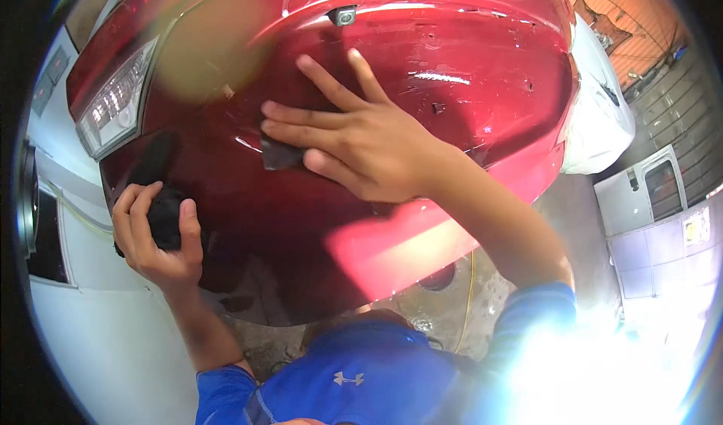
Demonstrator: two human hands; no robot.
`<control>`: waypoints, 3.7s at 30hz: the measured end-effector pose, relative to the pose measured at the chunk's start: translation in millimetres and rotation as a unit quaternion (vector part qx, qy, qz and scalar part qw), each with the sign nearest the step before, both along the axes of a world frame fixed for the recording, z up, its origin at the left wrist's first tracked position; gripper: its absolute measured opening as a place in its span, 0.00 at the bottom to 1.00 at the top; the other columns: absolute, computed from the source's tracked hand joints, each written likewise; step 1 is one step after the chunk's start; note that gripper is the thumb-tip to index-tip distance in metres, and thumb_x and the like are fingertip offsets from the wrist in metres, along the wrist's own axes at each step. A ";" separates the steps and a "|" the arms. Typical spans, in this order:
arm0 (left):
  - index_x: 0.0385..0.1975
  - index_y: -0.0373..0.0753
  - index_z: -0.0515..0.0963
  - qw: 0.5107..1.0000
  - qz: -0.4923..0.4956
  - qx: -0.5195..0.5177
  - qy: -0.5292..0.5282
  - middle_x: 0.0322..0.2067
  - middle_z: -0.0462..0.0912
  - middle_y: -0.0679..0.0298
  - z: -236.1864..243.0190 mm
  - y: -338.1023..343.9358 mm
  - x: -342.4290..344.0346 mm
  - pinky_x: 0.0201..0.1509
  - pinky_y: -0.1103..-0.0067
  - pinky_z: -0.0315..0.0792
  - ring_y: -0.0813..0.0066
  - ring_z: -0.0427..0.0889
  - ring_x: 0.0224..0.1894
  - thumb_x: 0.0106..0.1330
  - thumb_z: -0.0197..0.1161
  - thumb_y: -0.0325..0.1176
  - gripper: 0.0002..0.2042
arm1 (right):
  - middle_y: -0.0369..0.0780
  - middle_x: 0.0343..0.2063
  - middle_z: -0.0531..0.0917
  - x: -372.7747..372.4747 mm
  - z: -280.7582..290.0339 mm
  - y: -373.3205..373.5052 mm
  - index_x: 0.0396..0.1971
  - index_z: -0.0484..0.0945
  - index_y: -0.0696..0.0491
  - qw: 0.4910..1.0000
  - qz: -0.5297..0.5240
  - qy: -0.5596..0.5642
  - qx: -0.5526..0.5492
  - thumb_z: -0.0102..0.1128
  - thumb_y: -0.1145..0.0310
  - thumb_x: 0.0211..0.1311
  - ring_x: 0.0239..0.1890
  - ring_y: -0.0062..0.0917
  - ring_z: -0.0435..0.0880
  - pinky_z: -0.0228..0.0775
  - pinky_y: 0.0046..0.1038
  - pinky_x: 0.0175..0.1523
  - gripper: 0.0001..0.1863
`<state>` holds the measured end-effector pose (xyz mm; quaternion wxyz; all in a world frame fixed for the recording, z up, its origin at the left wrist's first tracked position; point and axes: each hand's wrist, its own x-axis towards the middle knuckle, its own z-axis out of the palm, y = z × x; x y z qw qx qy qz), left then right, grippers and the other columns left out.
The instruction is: The person sands the surface of a red car trunk using a sanding block and water, occasionally wiping the area with a dark cloth.
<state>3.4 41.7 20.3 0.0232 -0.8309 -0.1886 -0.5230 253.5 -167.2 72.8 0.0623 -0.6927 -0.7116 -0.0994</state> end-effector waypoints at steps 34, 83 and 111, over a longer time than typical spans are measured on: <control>0.54 0.39 0.83 0.964 -0.160 0.125 0.173 0.56 0.77 0.50 10.5 43.7 -44.4 0.64 0.52 0.71 0.44 0.77 0.60 0.59 0.76 0.61 0.33 | 0.30 0.76 0.71 -1.8 -42.7 -32.8 0.74 0.71 0.35 0.871 -0.441 -0.095 0.194 0.48 0.60 0.79 0.81 0.56 0.53 0.33 0.73 0.79 0.26; 0.51 0.30 0.82 0.972 -0.203 0.038 0.116 0.52 0.79 0.45 12.3 120.7 -59.7 0.62 0.56 0.73 0.44 0.79 0.56 0.64 0.73 0.53 0.29 | 0.40 0.67 0.79 -52.0 -15.6 22.1 0.60 0.82 0.50 0.958 -0.168 0.092 0.216 0.54 0.65 0.74 0.64 0.43 0.78 0.63 0.51 0.66 0.19; 0.48 0.29 0.82 0.977 -0.191 0.020 0.092 0.48 0.78 0.47 4.4 116.9 -50.3 0.59 0.53 0.75 0.43 0.79 0.53 0.63 0.72 0.54 0.29 | 0.48 0.65 0.80 -29.7 -17.7 10.1 0.54 0.83 0.56 0.955 -0.220 -0.025 0.197 0.54 0.70 0.67 0.63 0.42 0.79 0.65 0.44 0.67 0.19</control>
